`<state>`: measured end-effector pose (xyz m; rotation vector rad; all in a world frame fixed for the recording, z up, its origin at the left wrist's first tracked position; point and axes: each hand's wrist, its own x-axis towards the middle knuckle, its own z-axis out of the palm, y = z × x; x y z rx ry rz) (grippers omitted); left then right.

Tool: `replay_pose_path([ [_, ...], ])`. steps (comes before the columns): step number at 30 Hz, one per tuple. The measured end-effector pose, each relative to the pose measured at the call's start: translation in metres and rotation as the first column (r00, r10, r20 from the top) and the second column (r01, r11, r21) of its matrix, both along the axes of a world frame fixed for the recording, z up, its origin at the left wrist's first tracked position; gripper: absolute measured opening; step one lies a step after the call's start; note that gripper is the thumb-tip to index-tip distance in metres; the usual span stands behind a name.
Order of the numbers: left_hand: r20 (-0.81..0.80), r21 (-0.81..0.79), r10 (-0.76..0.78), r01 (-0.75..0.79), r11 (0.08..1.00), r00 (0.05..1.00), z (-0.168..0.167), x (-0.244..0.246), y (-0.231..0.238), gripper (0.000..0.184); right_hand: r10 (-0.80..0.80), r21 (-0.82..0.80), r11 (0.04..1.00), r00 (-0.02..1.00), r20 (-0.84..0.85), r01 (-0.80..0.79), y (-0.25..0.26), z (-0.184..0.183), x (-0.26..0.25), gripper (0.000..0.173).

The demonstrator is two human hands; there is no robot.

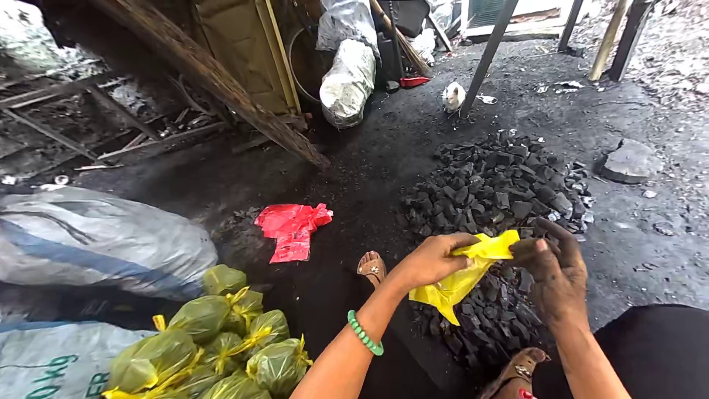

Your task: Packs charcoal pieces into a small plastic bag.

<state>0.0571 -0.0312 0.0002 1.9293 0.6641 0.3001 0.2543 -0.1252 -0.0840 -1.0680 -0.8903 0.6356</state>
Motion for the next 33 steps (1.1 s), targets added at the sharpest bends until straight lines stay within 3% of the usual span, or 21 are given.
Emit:
replay_pose_path([
  [3,0.292,-0.307,0.017,0.077,0.948,0.956,0.001,-0.015,0.004,0.037,-0.057,-0.132,0.99,0.997,-0.052,0.049,0.001,-0.025,0.016,0.036],
  [5,0.387,-0.455,0.044,0.149,0.878,0.921,0.003,-0.019,0.007,0.037,0.075,-0.171,0.981,0.993,-0.091,-0.09,-0.001,-0.038,0.021,0.06],
  [7,0.357,-0.499,0.024,0.169,0.85,0.934,0.0,-0.022,0.011,0.039,0.22,-0.182,0.951,0.96,-0.172,-0.25,-0.005,-0.04,0.019,0.088],
  [8,0.296,-0.489,0.001,0.15,0.859,0.955,-0.002,-0.023,0.012,0.041,0.282,-0.183,0.93,0.938,-0.201,-0.319,-0.008,-0.036,0.017,0.091],
  [12,-0.041,-0.371,-0.122,0.098,0.924,0.992,-0.011,-0.022,0.016,0.046,0.455,-0.197,0.851,0.87,-0.189,-0.487,-0.006,-0.026,0.015,0.058],
  [14,-0.183,-0.326,-0.199,0.132,0.936,0.963,-0.014,-0.022,0.017,0.046,0.423,-0.312,0.84,0.896,-0.131,-0.443,-0.008,-0.024,0.015,0.038],
  [16,-0.295,-0.299,-0.251,0.161,0.941,0.922,-0.017,-0.019,0.018,0.048,0.437,-0.493,0.765,0.896,-0.076,-0.415,-0.012,-0.018,0.014,0.028],
  [19,-0.459,-0.125,-0.199,0.158,0.979,0.866,-0.016,-0.011,0.019,0.046,0.522,-0.608,0.675,0.853,-0.008,-0.419,-0.005,-0.024,0.004,0.015],
  [21,-0.514,0.27,0.109,0.039,0.962,0.851,-0.019,-0.005,0.013,0.046,0.47,-0.576,0.726,0.883,0.018,-0.375,-0.002,-0.033,-0.006,0.011],
  [23,-0.295,0.607,0.39,-0.145,0.782,0.872,-0.025,0.002,0.016,0.045,0.286,-0.552,0.788,0.956,-0.062,-0.272,0.001,-0.034,-0.018,0.014],
  [24,-0.17,0.635,0.437,-0.241,0.734,0.883,-0.024,0.005,0.018,0.039,0.183,-0.535,0.814,0.974,-0.131,-0.225,0.002,-0.032,-0.024,0.014],
  [26,-0.082,0.451,0.433,-0.354,0.819,0.897,-0.019,0.009,0.016,0.033,0.057,-0.453,0.868,0.946,-0.318,-0.204,0.003,-0.031,-0.031,0.01],
  [27,-0.13,0.29,0.385,-0.337,0.896,0.914,-0.018,0.011,0.014,0.034,0.041,-0.398,0.893,0.917,-0.396,-0.212,0.003,-0.031,-0.033,0.011],
  [28,-0.228,0.121,0.288,-0.266,0.956,0.93,-0.017,0.014,0.012,0.038,0.045,-0.345,0.913,0.894,-0.447,-0.218,0.003,-0.03,-0.035,0.014],
  [30,-0.345,-0.124,0.072,-0.121,0.985,0.936,-0.021,0.025,0.005,0.044,0.083,-0.257,0.934,0.849,-0.521,-0.248,0.002,-0.025,-0.04,0.025],
  [33,-0.337,-0.161,-0.048,-0.007,0.987,0.94,-0.025,0.034,-0.001,0.043,0.145,-0.235,0.904,0.775,-0.616,-0.356,0.001,-0.011,-0.05,0.017],
])
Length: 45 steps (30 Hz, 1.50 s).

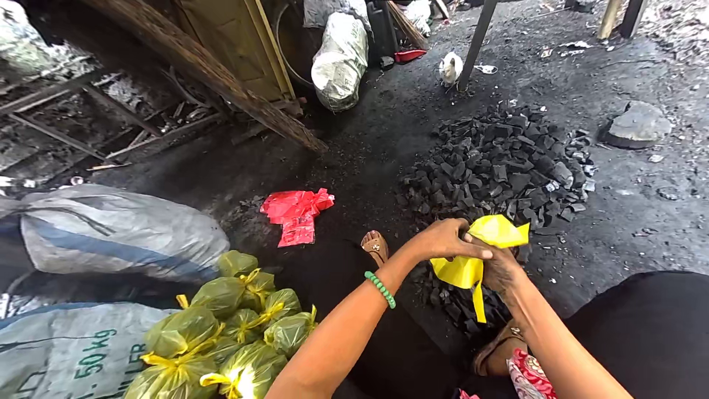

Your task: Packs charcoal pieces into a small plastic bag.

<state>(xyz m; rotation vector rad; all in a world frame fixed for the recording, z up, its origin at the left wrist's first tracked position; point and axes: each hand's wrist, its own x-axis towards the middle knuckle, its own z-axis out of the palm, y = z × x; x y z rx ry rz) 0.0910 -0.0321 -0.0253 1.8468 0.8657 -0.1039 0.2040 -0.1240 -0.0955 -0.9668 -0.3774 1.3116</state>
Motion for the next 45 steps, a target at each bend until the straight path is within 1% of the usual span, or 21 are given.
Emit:
replay_pose_path([
  [3,0.183,-0.119,0.137,-0.117,0.986,0.973,0.002,-0.005,-0.001,0.021,0.034,-0.135,0.991,0.996,0.083,-0.023,0.001,0.014,0.007,0.01],
  [5,0.362,-0.259,0.349,-0.267,0.928,0.864,0.008,-0.014,0.005,0.009,-0.002,-0.13,0.991,0.975,0.222,0.031,0.005,0.002,0.029,0.02],
  [7,0.546,-0.482,0.539,-0.285,0.828,0.642,0.013,-0.029,0.014,0.016,0.069,-0.216,0.975,0.84,0.538,0.059,0.007,-0.014,0.056,0.024],
  [9,0.625,-0.611,0.637,-0.225,0.759,0.451,0.018,-0.039,0.023,0.024,0.111,-0.227,0.968,0.626,0.772,0.109,0.008,-0.031,0.079,0.011],
  [11,0.622,-0.594,0.671,-0.315,0.741,0.404,0.019,-0.039,0.023,0.023,0.151,-0.2,0.979,0.512,0.846,0.042,0.006,-0.039,0.091,0.027],
  [14,0.592,-0.341,0.564,-0.455,0.823,0.576,0.019,-0.028,0.015,0.02,0.272,-0.166,0.957,0.543,0.795,-0.237,0.002,-0.024,0.087,0.087],
  [15,0.583,-0.266,0.49,-0.417,0.869,0.648,0.019,-0.023,0.013,0.019,0.273,-0.125,0.949,0.558,0.784,-0.29,0.005,-0.017,0.081,0.093],
  [16,0.567,-0.188,0.385,-0.341,0.921,0.728,0.018,-0.019,0.011,0.017,0.265,-0.086,0.941,0.555,0.789,-0.326,0.008,-0.01,0.074,0.088],
  [18,0.406,0.087,0.113,-0.161,0.983,0.907,0.019,-0.01,0.008,0.011,0.236,-0.053,0.93,0.483,0.843,-0.363,0.018,-0.001,0.068,0.048],
  [20,-0.055,0.445,-0.046,0.066,0.893,0.997,0.02,-0.001,0.015,0.015,0.201,-0.068,0.935,0.363,0.91,-0.349,0.033,0.001,0.08,0.016],
  [22,-0.411,0.634,0.087,0.216,0.743,0.907,0.007,0.003,0.029,0.026,0.15,-0.046,0.955,0.344,0.927,-0.295,0.043,0.002,0.105,0.017],
  [25,-0.285,0.814,0.378,0.014,0.581,0.881,-0.034,-0.012,0.06,0.033,0.048,0.058,0.984,0.568,0.822,-0.168,0.054,-0.009,0.129,0.014],
  [27,-0.074,0.743,0.562,-0.33,0.582,0.824,-0.075,-0.017,0.064,0.048,0.031,0.016,0.999,0.791,0.612,-0.051,0.06,-0.037,0.126,0.013],
  [29,0.081,0.482,0.785,-0.714,0.508,0.614,-0.13,-0.017,0.041,0.06,0.019,-0.208,0.975,0.895,0.446,0.083,0.055,-0.084,0.122,0.04],
  [31,-0.005,0.054,0.959,-0.957,0.284,0.284,-0.178,-0.011,-0.013,0.062,-0.084,-0.445,0.833,0.87,0.485,0.329,0.038,-0.146,0.12,0.064],
  [32,-0.125,-0.158,0.987,-0.984,0.082,0.102,-0.2,-0.006,-0.037,0.063,-0.108,-0.534,0.72,0.832,0.544,0.442,0.027,-0.177,0.119,0.072],
  [34,-0.358,-0.333,0.923,-0.905,-0.265,-0.138,-0.224,0.009,-0.07,0.067,0.04,-0.707,0.529,0.819,0.573,0.469,0.011,-0.217,0.113,0.084],
  [36,-0.482,-0.356,0.858,-0.856,-0.376,-0.177,-0.24,0.025,-0.083,0.07,0.209,-0.795,0.455,0.819,0.534,0.402,0.012,-0.232,0.098,0.088],
  [40,-0.52,-0.435,0.844,-0.808,-0.398,-0.135,-0.257,0.064,-0.07,0.07,0.476,-0.826,0.481,0.704,0.527,0.293,0.032,-0.234,0.066,0.09],
  [43,-0.527,-0.328,0.82,-0.836,-0.44,-0.225,-0.271,0.083,-0.064,0.073,0.549,-0.82,0.475,0.621,0.56,0.319,0.033,-0.231,0.053,0.083],
  [45,-0.518,-0.313,0.831,-0.859,-0.405,-0.203,-0.274,0.086,-0.066,0.075,0.564,-0.81,0.488,0.591,0.576,0.324,0.03,-0.231,0.054,0.076],
])
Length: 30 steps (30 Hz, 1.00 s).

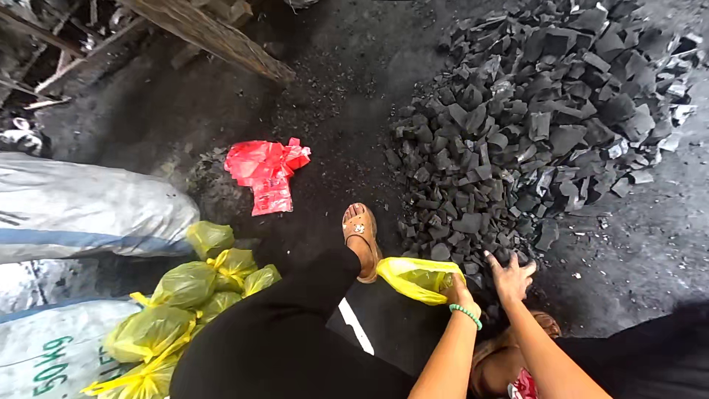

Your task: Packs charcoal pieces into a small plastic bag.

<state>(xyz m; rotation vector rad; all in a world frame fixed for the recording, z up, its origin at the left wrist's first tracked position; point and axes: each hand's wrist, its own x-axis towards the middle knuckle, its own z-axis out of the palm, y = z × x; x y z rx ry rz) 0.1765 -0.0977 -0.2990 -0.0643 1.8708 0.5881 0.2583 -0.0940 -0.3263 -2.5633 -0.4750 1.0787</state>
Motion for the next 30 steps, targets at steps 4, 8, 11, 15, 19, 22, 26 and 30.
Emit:
replay_pose_path([
  [4,0.063,0.152,-0.14,0.129,0.98,0.988,0.023,0.012,0.016,0.068,0.04,0.223,0.974,0.998,-0.055,-0.027,0.005,0.009,0.001,0.069],
  [8,0.017,0.252,-0.318,0.303,0.919,0.948,0.039,0.021,0.045,0.062,-0.054,0.418,0.887,0.944,-0.326,0.195,0.014,0.01,0.007,0.068],
  [11,-0.26,0.248,-0.648,0.698,0.672,0.716,0.049,0.028,0.05,0.056,-0.084,0.5,0.749,0.81,-0.58,0.435,0.008,-0.001,0.011,0.065],
  [15,-0.267,0.392,-0.832,0.844,0.367,0.486,0.067,0.023,0.061,0.057,-0.217,0.304,0.587,0.508,-0.834,0.75,0.007,0.03,0.019,0.052],
  [19,-0.028,0.53,-0.775,0.667,0.524,0.631,0.109,-0.017,0.089,0.051,-0.164,0.211,0.394,0.295,-0.941,0.895,0.005,0.018,0.031,0.048],
  [22,-0.076,0.3,-0.83,0.806,0.51,0.553,0.119,-0.056,0.122,0.059,-0.128,0.199,0.377,0.264,-0.956,0.905,0.001,0.01,0.034,0.053],
  [26,-0.345,-0.062,-0.918,0.972,0.228,0.193,0.117,-0.072,0.155,0.066,-0.021,0.225,0.323,0.244,-0.969,0.919,0.007,0.021,0.034,0.054],
  [30,-0.635,-0.157,-0.773,0.979,0.129,0.0,0.14,-0.049,0.156,0.047,0.098,0.355,0.297,0.341,-0.935,0.886,0.021,0.06,0.037,0.055],
])
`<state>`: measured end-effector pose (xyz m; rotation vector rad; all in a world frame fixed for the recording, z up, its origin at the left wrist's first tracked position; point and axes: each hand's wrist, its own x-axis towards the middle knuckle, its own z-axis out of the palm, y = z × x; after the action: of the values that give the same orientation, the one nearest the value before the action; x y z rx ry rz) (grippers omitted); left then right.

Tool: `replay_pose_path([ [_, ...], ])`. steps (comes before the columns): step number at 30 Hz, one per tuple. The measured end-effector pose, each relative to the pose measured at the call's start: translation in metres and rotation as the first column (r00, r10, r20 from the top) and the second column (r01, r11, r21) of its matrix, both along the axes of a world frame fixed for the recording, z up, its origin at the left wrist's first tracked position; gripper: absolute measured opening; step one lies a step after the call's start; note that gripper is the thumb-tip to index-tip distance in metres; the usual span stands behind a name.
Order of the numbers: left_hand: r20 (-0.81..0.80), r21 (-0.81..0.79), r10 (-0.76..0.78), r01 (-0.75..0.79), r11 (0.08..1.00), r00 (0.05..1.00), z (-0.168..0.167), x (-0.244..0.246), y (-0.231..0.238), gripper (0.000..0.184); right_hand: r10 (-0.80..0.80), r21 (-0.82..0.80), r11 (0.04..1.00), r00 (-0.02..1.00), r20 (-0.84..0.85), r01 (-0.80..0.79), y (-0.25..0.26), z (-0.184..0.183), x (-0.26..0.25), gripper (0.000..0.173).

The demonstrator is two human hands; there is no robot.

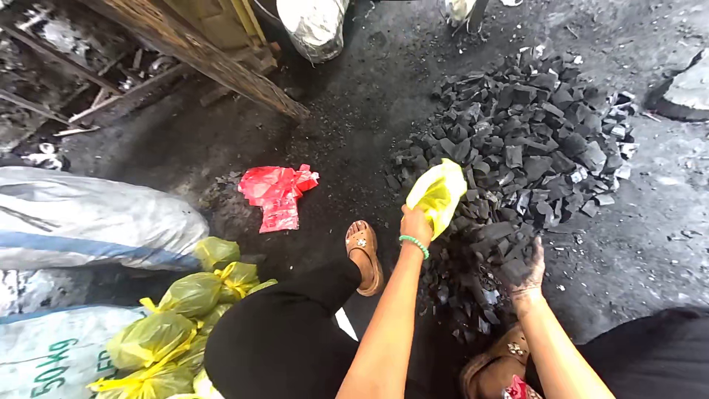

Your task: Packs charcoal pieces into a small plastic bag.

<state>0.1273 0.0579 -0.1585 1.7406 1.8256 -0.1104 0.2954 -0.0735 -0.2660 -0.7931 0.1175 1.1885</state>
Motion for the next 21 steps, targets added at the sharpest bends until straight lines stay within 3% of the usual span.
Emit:
replay_pose_path([
  [3,0.049,0.045,-0.147,0.145,0.988,0.988,0.01,0.014,-0.006,0.066,0.065,0.198,0.978,0.998,0.018,-0.067,0.013,0.042,0.002,0.055],
  [5,0.094,0.015,-0.276,0.275,0.961,0.957,0.017,0.019,-0.011,0.078,0.19,0.31,0.934,0.982,-0.01,-0.178,0.024,0.064,0.006,0.054],
  [8,0.398,0.002,-0.352,0.383,0.924,0.847,0.011,0.014,-0.008,0.1,0.295,0.144,0.948,0.952,-0.075,-0.283,0.052,0.087,-0.001,0.054],
  [10,0.592,-0.052,-0.243,0.337,0.94,0.769,-0.001,0.007,0.001,0.116,0.327,-0.098,0.944,0.938,0.114,-0.316,0.078,0.084,-0.018,0.044],
  [11,0.61,-0.08,-0.184,0.291,0.953,0.771,-0.007,0.003,0.004,0.119,0.401,-0.222,0.911,0.874,0.275,-0.348,0.088,0.077,-0.026,0.045],
  [13,0.524,-0.099,-0.13,0.212,0.972,0.842,-0.018,-0.005,0.008,0.113,0.596,-0.402,0.803,0.603,0.531,-0.44,0.1,0.059,-0.031,0.061],
  [15,0.391,-0.086,-0.12,0.166,0.982,0.913,-0.023,-0.012,0.012,0.105,0.692,-0.526,0.711,0.33,0.642,-0.466,0.105,0.06,-0.025,0.067],
  [16,0.352,-0.078,-0.114,0.15,0.986,0.929,-0.022,-0.015,0.013,0.103,0.712,-0.558,0.685,0.266,0.65,-0.469,0.105,0.066,-0.021,0.067],
  [21,0.068,-0.052,-0.205,0.209,0.977,0.976,0.014,-0.018,0.017,0.066,0.74,-0.58,0.657,0.261,0.62,-0.482,0.089,0.099,0.007,0.066],
])
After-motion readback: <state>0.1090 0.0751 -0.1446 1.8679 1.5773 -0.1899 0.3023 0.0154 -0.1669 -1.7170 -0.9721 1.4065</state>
